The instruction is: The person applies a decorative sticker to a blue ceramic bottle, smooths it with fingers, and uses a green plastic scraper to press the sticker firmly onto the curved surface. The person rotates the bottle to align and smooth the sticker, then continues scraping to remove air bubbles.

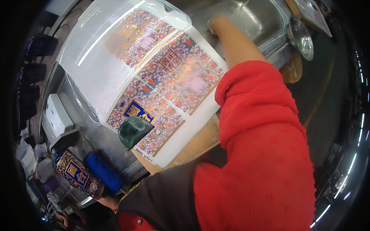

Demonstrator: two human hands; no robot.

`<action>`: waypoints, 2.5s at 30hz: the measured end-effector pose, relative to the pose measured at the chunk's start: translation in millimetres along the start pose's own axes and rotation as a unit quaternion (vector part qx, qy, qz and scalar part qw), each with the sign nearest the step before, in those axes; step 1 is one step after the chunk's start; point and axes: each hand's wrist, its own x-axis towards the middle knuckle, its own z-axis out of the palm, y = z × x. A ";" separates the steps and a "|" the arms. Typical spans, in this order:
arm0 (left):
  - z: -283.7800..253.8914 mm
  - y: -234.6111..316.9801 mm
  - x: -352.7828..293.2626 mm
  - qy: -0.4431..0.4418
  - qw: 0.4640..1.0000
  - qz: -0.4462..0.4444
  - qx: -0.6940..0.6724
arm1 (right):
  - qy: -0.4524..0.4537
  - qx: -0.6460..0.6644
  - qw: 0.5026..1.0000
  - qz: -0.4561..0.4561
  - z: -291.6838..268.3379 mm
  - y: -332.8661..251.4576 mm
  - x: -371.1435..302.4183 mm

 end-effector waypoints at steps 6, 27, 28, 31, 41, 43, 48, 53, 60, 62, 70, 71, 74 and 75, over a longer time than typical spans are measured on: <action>4.6 3.1 0.4 -0.017 0.999 -0.005 -0.029 | -0.026 0.113 0.993 -0.003 15.9 16.6 -1.4; 14.8 13.2 1.2 -0.025 0.996 -0.034 -0.079 | -0.063 0.043 0.996 -0.042 34.9 25.4 31.7; 16.0 12.2 0.9 -0.025 0.995 -0.035 -0.089 | -0.049 0.052 0.997 -0.024 31.4 22.5 30.4; 13.7 9.3 2.4 -0.059 0.995 -0.029 -0.078 | -0.047 0.019 0.998 -0.034 20.0 12.5 20.4; 9.8 6.9 2.1 -0.056 0.995 -0.013 -0.084 | -0.101 0.041 0.993 -0.040 7.9 16.1 -13.4; 10.6 8.0 1.9 -0.052 0.995 -0.018 -0.081 | -0.112 0.029 0.993 -0.026 8.7 14.2 -0.7; 8.9 6.8 2.9 -0.049 0.995 -0.015 -0.089 | -0.039 0.059 0.997 0.026 20.0 20.4 21.1; 4.9 3.3 4.5 -0.047 0.995 -0.010 -0.088 | 0.051 0.128 0.990 0.006 34.0 37.7 13.7; 2.4 4.3 2.1 -0.017 0.998 -0.011 -0.064 | -0.062 0.078 0.995 -0.011 21.4 21.2 1.5; 4.8 4.1 1.2 -0.013 0.998 -0.017 -0.067 | -0.079 0.081 0.994 -0.015 16.4 16.6 0.9; 11.8 -0.8 1.8 -0.035 0.993 -0.023 -0.110 | -0.050 0.089 0.994 -0.025 22.5 14.8 2.9; 12.7 -0.8 1.2 -0.032 0.993 -0.024 -0.109 | -0.075 0.055 0.994 -0.053 22.3 17.2 4.2; 14.8 3.3 5.7 -0.072 0.994 -0.005 -0.082 | -0.110 0.067 0.989 -0.068 18.8 22.1 10.3; 14.1 6.4 7.3 -0.087 0.994 0.006 -0.069 | -0.120 0.055 0.989 -0.071 15.7 23.1 13.7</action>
